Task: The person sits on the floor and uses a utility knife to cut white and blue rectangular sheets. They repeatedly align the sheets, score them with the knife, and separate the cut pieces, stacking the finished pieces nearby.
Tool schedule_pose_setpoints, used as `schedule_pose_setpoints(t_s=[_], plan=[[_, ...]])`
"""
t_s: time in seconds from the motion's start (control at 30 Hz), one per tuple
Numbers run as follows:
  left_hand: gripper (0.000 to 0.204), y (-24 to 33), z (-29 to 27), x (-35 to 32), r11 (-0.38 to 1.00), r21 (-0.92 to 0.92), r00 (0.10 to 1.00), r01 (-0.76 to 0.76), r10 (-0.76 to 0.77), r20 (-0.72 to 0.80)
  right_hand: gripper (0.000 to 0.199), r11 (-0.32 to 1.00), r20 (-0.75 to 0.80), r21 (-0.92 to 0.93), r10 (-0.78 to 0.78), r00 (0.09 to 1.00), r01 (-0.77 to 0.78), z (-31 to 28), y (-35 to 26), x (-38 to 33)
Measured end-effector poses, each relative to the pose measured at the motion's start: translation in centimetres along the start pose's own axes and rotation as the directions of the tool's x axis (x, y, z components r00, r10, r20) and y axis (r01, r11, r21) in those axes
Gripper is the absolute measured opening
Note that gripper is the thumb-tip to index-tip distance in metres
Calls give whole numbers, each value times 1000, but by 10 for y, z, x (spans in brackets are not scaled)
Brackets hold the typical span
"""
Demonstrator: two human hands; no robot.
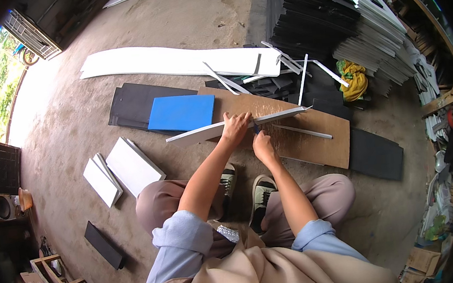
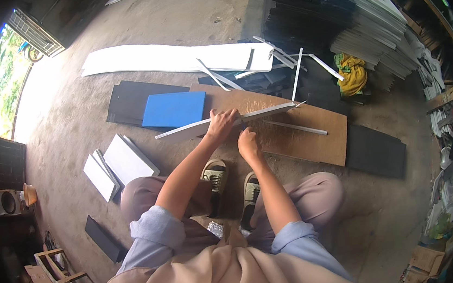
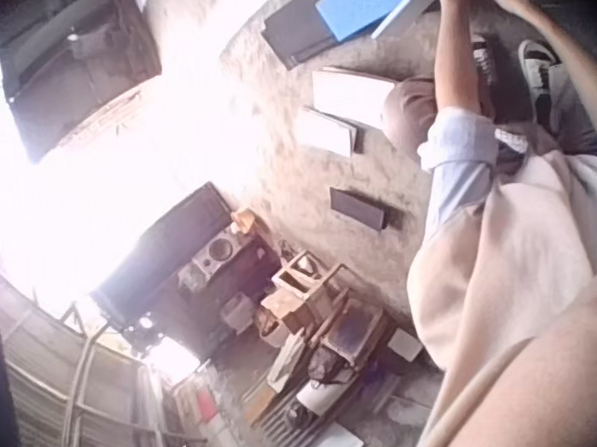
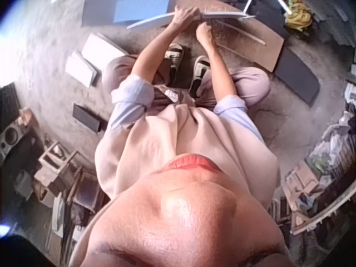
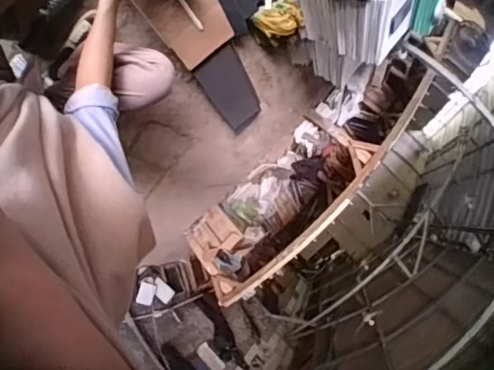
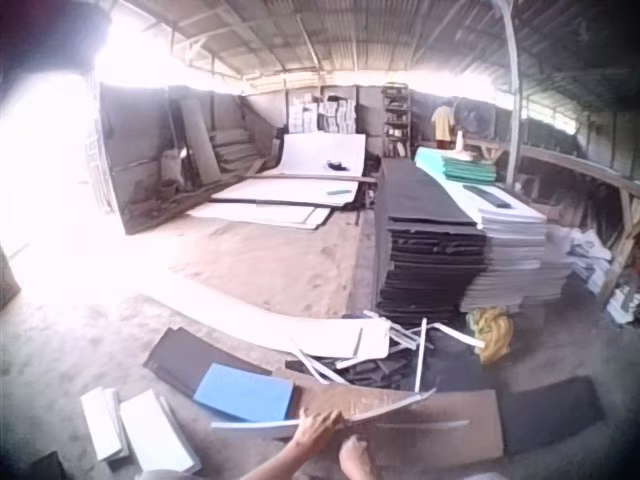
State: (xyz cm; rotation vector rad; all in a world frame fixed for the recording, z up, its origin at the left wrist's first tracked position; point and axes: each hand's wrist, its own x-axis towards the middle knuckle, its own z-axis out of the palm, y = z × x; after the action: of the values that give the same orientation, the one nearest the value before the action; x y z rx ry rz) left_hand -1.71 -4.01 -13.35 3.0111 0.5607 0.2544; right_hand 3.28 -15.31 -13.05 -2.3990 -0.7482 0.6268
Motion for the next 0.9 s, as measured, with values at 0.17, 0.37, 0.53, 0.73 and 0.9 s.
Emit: schedule_pose_setpoints(t_s=[0.17, 0.37, 0.53, 0.73, 0.9], plan=[[32, 3, -1, -2, 998, -63, 1000, -25, 24, -19, 32, 998, -42, 45, -43, 998, 45, 7, 12, 6], [25, 5, 3, 0, 998, -56, 1000, -20, 18, -24, 33, 980, -52, 172, 105, 993, -94, 26, 19, 25], [24, 10, -11, 11, 976, -186, 994, 112, -110, 18, 35, 999, 75, -50, 15, 997, -12, 19, 20, 31], [21, 10, -5, 8, 984, -173, 986, 48, -74, -147, 39, 985, 52, 123, 117, 992, -123, 20, 23, 19], [22, -6, -4, 5, 974, -221, 995, 56, -74, -73, 34, 997, 106, 5, 82, 991, -83, 29, 23, 23]])
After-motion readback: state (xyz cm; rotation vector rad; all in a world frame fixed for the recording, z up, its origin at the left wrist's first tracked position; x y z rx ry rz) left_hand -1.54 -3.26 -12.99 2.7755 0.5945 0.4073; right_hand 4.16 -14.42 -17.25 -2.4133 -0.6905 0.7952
